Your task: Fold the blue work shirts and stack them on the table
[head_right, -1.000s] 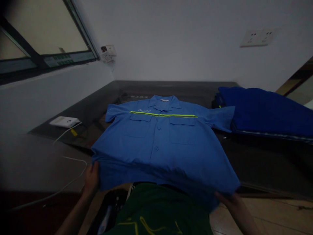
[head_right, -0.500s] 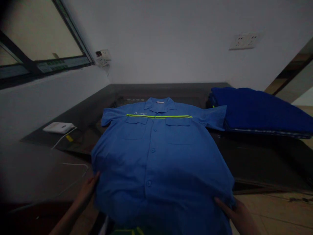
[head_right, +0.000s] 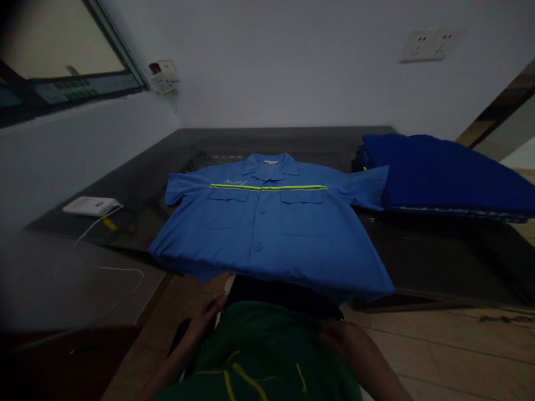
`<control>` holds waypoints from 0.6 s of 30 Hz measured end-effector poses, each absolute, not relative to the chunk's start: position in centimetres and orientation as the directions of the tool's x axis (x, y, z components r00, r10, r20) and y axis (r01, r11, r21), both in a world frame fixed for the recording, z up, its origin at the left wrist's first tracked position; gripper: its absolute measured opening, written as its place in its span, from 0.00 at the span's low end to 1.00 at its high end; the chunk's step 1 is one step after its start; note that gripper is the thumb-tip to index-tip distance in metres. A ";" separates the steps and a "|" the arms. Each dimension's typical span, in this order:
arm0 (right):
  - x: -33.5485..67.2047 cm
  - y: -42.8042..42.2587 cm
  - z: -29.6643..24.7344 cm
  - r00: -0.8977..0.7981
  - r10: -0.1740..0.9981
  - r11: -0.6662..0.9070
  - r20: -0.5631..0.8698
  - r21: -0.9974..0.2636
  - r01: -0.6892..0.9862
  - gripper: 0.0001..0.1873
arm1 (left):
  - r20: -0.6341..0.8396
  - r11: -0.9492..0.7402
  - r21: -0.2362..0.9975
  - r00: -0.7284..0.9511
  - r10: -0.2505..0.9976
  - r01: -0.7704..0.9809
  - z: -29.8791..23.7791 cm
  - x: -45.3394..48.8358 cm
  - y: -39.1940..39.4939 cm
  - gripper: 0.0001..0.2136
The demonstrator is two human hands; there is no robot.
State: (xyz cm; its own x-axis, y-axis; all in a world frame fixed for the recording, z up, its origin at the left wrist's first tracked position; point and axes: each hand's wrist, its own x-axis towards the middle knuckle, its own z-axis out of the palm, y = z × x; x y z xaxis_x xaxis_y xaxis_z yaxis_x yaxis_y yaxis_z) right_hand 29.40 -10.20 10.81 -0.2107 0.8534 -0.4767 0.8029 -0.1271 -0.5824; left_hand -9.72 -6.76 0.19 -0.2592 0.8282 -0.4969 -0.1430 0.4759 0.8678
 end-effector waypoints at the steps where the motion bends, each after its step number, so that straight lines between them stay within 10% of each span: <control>1: 27.4 -9.2 11.5 -0.266 0.870 -0.051 -0.416 -0.611 0.790 0.17 | -0.536 0.477 0.831 -0.188 0.823 -0.286 0.3 -8.4 -6.1 0.13; 8: 15.4 -3.4 10.4 -0.645 0.736 0.574 -0.206 -0.316 0.755 0.18 | -0.663 0.563 0.549 0.089 0.743 -0.618 1.2 -2.1 -0.8 0.06; 18: 10.5 -0.4 8.3 -0.599 0.746 0.579 -0.291 -0.160 0.799 0.15 | -0.592 0.522 0.682 0.033 0.805 -0.512 1.1 0.3 -0.3 0.06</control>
State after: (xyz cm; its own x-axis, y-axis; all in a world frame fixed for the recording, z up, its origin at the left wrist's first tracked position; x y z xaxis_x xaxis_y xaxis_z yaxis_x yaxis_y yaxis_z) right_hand 10.53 -0.41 8.32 -0.5990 0.7462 -0.2906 0.7993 0.5792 -0.1602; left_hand 0.25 -0.25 1.14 0.0335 0.8055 -0.5917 -0.5119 0.5223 0.6820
